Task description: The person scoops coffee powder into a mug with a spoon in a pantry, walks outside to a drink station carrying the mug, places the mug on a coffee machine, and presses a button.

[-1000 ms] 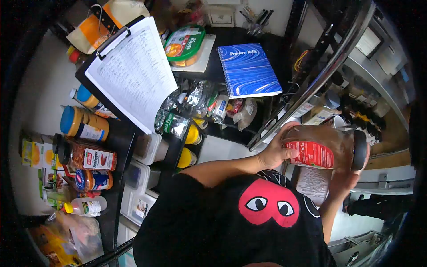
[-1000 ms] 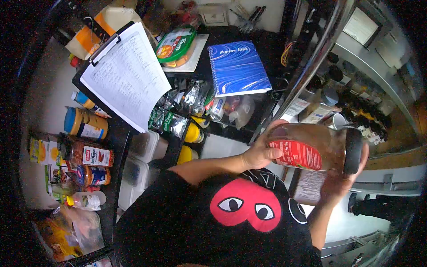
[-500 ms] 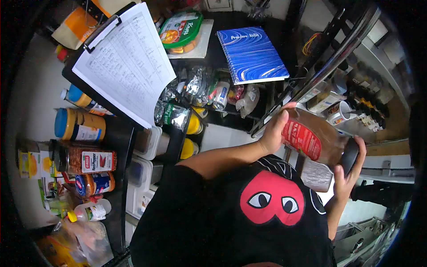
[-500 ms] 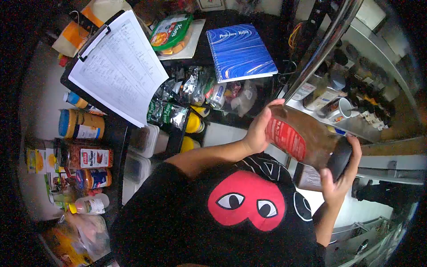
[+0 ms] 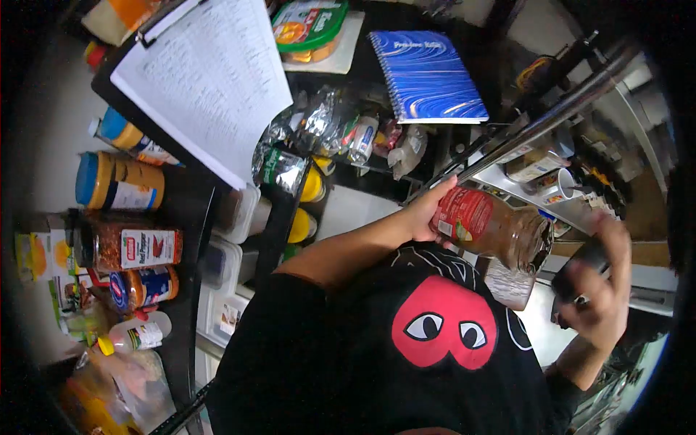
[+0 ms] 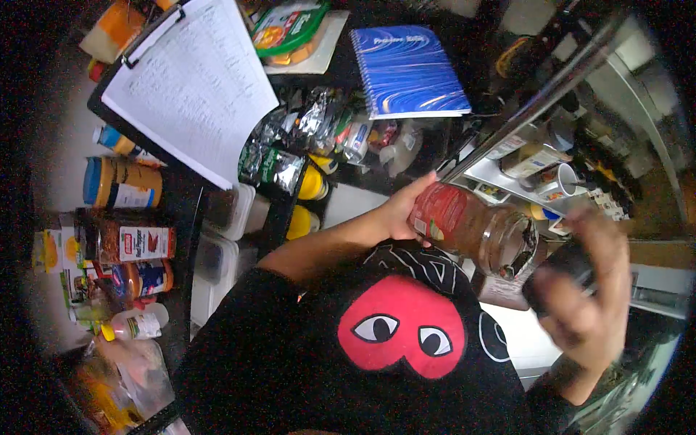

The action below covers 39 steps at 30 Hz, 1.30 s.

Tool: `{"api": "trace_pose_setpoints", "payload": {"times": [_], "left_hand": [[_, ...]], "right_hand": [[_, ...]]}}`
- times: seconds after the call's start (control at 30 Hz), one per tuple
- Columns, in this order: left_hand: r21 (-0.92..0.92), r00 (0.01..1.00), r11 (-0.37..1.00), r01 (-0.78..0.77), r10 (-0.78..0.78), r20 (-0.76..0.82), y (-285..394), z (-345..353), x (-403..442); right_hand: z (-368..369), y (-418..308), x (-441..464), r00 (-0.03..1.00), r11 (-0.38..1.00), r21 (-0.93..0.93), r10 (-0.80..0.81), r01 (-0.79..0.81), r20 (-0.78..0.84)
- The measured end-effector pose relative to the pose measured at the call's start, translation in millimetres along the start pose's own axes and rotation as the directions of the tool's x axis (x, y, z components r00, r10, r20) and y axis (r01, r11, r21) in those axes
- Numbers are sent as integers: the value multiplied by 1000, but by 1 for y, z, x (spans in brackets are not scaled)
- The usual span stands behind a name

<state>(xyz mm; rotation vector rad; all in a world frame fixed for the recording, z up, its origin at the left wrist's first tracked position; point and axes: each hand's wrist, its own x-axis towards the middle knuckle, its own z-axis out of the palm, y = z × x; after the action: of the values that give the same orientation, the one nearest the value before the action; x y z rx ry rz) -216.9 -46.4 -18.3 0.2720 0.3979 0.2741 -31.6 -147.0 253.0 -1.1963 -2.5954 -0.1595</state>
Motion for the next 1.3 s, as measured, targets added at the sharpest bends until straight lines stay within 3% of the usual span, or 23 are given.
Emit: {"api": "trace_pose_setpoints", "payload": {"times": [0.13, 0.2, 0.23, 0.33, 0.43, 0.47, 0.53, 0.63, 0.73, 0.83, 0.93, 1.03, 1.3], "left_hand": [[-114, 996, 990, -87, 85, -18, -10, -22, -14], [-160, 983, 970, -182, 183, -11, -16, -29, -21], [-240, 978, 957, -165, 190, 86, -15, -32, -33], [-175, 947, 933, -313, 321, 19, -23, -46, -49], [-329, 926, 871, -364, 375, -31, -21, -44, -84], [-328, 909, 853, -407, 413, -53, -24, -49, -92], [-323, 870, 811, -488, 482, -105, -31, -62, -106], [-424, 833, 726, -541, 531, -153, -41, -77, -121], [-438, 779, 646, -625, 547, -306, -52, -101, -123], [-357, 706, 609, -708, 606, -366, -53, -96, -142], [-330, 678, 593, -734, 609, -412, -62, -116, -150], [-307, 647, 572, -760, 618, -447, -64, -118, -157], [-97, 556, 603, -792, 646, -522, -45, -89, -172]], "right_hand": [[19, 19, 46, 976, 998, 4, 68, -69, -206], [34, 21, 89, 986, 993, 71, 106, -98, -132], [46, 25, 110, 994, 992, 91, 94, -90, -48], [107, 56, 159, 990, 963, 251, 63, -94, 128], [151, 76, 196, 924, 955, 159, 186, -250, 333], [159, 81, 205, 869, 950, 37, 266, -309, 417], [171, 94, 218, 917, 976, 5, 203, -218, 342], [192, 120, 263, 987, 986, -43, 162, -161, 21], [188, 101, 315, 966, 819, -520, 255, -243, -51], [206, 126, 353, 991, 738, -666, 130, -114, -25], [218, 157, 381, 996, 743, -668, -10, -52, -89], [204, 160, 400, 984, 762, -629, 174, -156, -32], [191, 176, 415, 990, 795, -594, 142, -125, -17]]}}
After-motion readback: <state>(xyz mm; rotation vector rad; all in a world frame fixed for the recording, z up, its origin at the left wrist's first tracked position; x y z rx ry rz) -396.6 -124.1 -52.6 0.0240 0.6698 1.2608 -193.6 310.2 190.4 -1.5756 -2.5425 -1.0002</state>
